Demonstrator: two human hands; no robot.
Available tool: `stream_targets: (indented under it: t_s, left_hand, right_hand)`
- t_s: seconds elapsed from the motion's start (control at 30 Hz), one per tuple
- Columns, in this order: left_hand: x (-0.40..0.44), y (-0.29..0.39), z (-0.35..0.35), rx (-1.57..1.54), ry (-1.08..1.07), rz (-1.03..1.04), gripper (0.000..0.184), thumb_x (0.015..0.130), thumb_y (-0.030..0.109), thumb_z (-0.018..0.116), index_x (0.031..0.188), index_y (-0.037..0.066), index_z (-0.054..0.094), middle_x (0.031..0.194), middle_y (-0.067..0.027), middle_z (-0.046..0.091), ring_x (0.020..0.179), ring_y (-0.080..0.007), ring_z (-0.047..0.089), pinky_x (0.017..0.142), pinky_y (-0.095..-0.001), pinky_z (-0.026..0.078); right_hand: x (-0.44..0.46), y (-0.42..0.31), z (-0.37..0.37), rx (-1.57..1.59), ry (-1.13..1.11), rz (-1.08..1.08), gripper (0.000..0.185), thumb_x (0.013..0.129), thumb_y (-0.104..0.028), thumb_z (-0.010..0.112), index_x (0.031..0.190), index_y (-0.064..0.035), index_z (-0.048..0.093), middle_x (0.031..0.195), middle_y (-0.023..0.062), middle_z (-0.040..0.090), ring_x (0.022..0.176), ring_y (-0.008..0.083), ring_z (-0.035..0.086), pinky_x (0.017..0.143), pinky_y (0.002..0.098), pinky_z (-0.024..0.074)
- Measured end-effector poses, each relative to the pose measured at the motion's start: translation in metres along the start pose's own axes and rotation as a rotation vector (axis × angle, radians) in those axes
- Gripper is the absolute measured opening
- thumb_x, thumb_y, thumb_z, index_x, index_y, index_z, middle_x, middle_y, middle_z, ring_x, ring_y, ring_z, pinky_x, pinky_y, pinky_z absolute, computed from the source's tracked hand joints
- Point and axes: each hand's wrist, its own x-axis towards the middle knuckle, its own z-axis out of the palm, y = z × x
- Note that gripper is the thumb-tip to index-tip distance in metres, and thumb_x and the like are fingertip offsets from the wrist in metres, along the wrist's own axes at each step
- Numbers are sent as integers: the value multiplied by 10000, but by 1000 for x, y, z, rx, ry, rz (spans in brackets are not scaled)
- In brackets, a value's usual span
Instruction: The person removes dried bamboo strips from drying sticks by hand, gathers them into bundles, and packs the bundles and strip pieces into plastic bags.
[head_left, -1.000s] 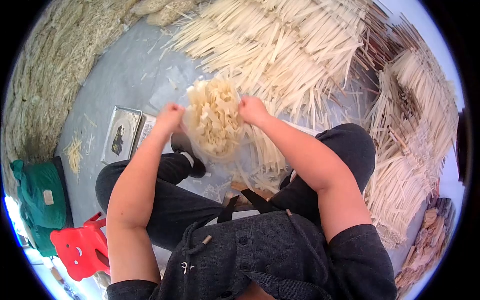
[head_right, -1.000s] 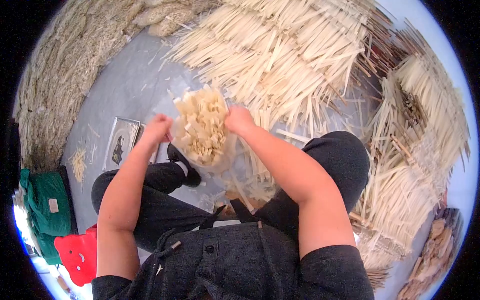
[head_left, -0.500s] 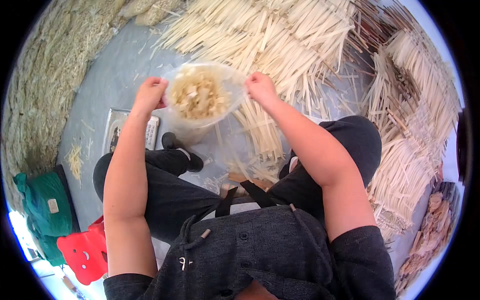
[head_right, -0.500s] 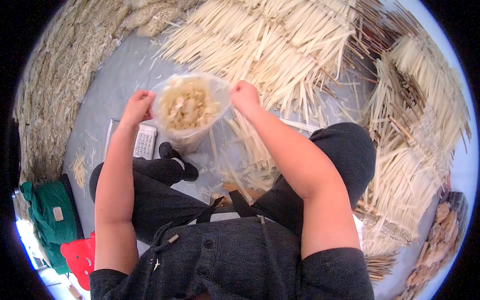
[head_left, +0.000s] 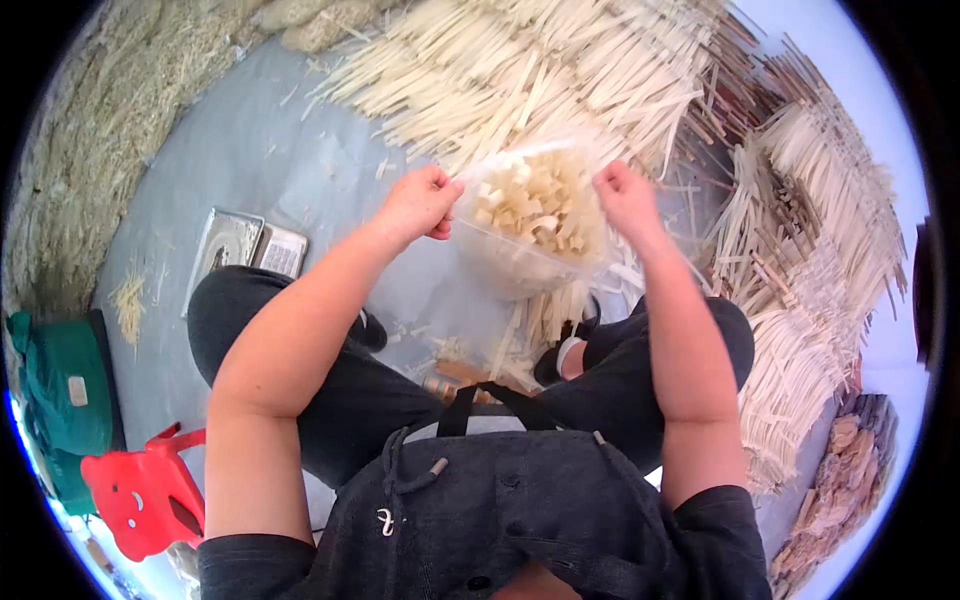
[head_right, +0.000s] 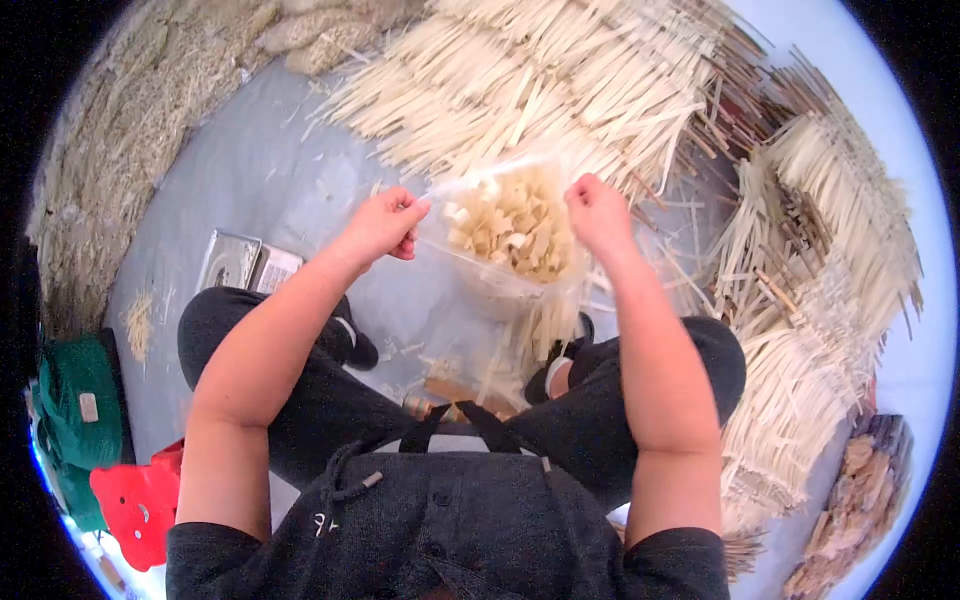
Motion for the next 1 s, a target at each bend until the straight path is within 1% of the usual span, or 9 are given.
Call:
stream_targets:
  t_s: [0.13,0.3,0.47,0.53,0.7,0.8,0.9,0.93,1.0]
  left_hand:
    - [-24,39,-13,23,17,264,204,932,218,578,864,37,510,687,-64,602,537,-136,595,474,-290,520]
    - [-79,89,-56,-65,99,314,232,932,249,571,816,49,550,606,-44,580,502,-111,575,472,-256,490]
    - [-34,40,-76,417,170,83,328,932,286,548,715,41,577,600,-40,595,512,-115,593,474,-263,492]
    - [-30,37,-78,542,69,-28,339,927,288,541,719,23,584,603,-51,603,516,-121,600,480,-266,497]
    - [-95,71,-99,333,-33,82,359,926,289,533,686,26,580,606,-56,613,512,-126,593,475,-260,485]
    - [-100,75,-110,216,22,61,301,896,258,528,782,-4,622,647,-80,633,566,-184,640,511,-303,515]
    - [-66,56,-105,699,-85,-78,296,881,261,549,763,1,624,690,-121,658,627,-227,662,597,-347,535]
    - [-54,35,-100,676,-82,-76,296,881,261,549,763,1,624,690,-121,658,627,-227,662,597,-347,535]
    - [-31,-7,-94,1323,-42,110,250,868,241,530,840,30,662,876,-168,684,836,-316,670,735,-422,530]
  right_hand:
    - [0,-70,-32,259,66,32,145,855,-141,625,816,-9,580,586,23,555,530,103,473,522,279,406]
    - [1,-120,-74,525,-18,39,165,865,-156,627,790,-21,571,576,-14,507,544,56,434,508,252,372]
    - [-1,-56,17,75,-67,-58,170,824,-149,642,737,-17,578,591,84,546,536,158,488,530,306,414]
    - [-3,-74,19,99,-98,-24,168,815,-156,643,743,-17,582,604,107,551,543,185,496,539,319,423]
    - [-14,-132,-41,230,-169,-32,198,800,-195,643,734,-17,588,607,124,558,548,202,504,549,329,431]
    - [-5,-127,-71,341,-223,46,233,783,-227,648,717,-12,589,594,122,557,547,201,500,550,326,431]
    - [5,-98,-49,-91,-429,68,219,757,-228,644,760,-13,607,658,140,613,604,242,583,596,378,471]
    - [2,-91,-34,-110,-439,59,219,757,-228,644,760,-13,607,658,140,613,604,242,583,596,378,471]
    - [-3,-85,-8,-595,-383,-70,166,796,-201,621,782,-36,623,683,114,612,639,237,600,603,348,467]
